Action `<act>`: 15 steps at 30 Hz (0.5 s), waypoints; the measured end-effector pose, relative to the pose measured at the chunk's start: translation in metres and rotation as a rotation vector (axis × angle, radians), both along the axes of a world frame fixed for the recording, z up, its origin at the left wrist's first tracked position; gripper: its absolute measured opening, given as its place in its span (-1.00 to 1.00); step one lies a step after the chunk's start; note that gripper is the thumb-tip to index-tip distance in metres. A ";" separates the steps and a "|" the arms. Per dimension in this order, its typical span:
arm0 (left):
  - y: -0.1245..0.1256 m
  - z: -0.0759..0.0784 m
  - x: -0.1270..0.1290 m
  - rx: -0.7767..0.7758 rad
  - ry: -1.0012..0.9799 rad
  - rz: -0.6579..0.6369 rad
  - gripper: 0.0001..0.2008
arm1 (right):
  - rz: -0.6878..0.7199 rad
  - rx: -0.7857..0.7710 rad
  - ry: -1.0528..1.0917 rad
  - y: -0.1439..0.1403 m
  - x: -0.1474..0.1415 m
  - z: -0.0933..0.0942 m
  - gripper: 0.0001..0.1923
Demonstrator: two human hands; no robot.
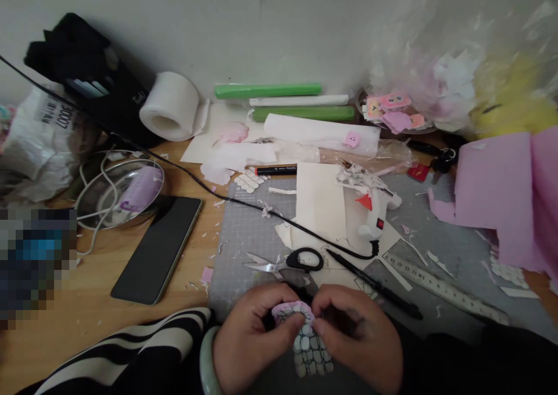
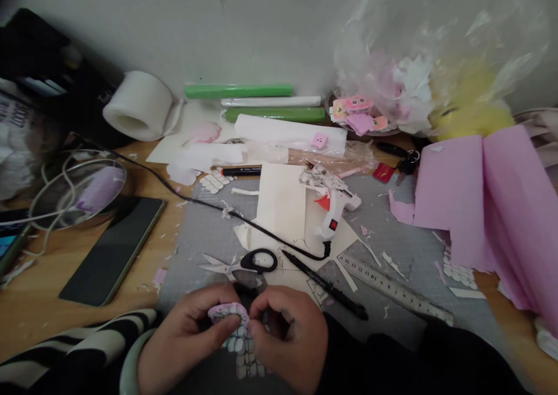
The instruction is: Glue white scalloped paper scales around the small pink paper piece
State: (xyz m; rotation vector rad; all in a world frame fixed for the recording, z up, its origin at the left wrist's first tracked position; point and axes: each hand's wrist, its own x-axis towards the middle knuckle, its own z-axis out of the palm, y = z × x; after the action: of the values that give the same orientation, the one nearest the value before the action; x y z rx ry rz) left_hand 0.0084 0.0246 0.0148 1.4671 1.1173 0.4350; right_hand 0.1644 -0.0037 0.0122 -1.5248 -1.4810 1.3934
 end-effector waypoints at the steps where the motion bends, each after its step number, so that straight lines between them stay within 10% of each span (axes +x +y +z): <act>1: 0.000 0.000 0.000 -0.008 -0.008 -0.005 -0.84 | 0.002 -0.022 0.002 0.001 0.000 0.001 -0.90; 15: -0.002 -0.005 -0.003 0.013 -0.054 -0.005 -0.84 | 0.030 -0.242 0.220 0.005 0.008 -0.007 -0.85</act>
State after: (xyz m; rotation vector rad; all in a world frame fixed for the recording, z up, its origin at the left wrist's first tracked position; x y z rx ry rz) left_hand 0.0053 0.0221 0.0097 1.4610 1.0701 0.4764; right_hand 0.1725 0.0011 0.0048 -1.4377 -1.2427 1.7493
